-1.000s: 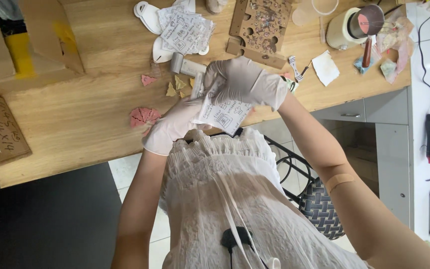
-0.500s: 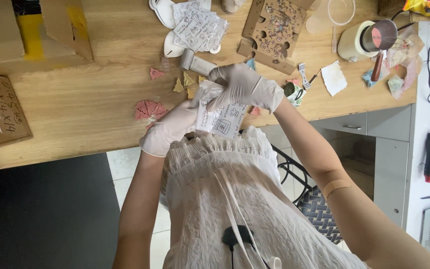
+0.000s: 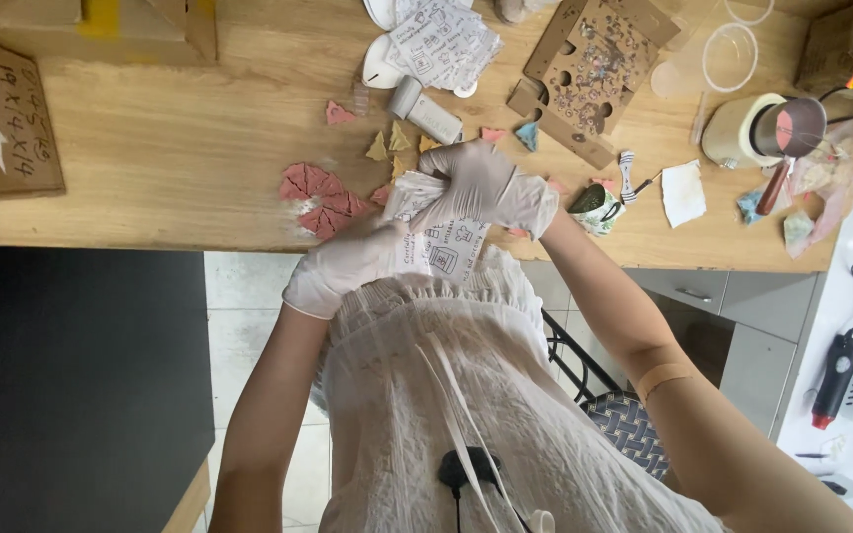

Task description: Organizing and sorting small illustrated paper tags and wax pieces on a workbench.

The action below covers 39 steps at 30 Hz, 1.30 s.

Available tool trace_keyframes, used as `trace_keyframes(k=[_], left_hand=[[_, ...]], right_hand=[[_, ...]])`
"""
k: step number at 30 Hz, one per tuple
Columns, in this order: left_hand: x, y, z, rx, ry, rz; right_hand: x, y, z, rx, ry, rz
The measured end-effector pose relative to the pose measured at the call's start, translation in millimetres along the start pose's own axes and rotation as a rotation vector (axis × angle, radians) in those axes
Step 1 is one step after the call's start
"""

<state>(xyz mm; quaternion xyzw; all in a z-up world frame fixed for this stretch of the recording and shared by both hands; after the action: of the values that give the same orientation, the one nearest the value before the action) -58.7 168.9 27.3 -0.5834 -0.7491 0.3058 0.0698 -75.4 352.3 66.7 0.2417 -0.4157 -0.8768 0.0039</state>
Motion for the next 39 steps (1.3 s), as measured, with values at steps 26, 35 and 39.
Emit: trace_keyframes(k=[26, 35, 39], left_hand=[[-89, 49, 28, -0.187, -0.925, -0.141], [-88, 62, 53, -0.301, -0.873, -0.292], [-75, 59, 68, -0.272, -0.877, -0.218]], right_hand=[[174, -174, 15, -0.569, -0.432, 0.262], [174, -233, 30, -0.212, -0.709, -0.104], [142, -196, 67, -0.031, -1.023, 0.048]])
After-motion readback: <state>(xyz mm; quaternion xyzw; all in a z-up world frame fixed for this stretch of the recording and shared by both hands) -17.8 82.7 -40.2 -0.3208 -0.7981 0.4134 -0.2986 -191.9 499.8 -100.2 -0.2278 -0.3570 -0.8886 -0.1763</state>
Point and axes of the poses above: each hand's wrist, its own x-axis towards the middle knuckle, its own z-axis out of the back of the hand, y = z × x, the point moved 4 cm from there along x, towards the middle knuckle, and after that the axes turned 9 degrees about -z, right-handed, at the moved point
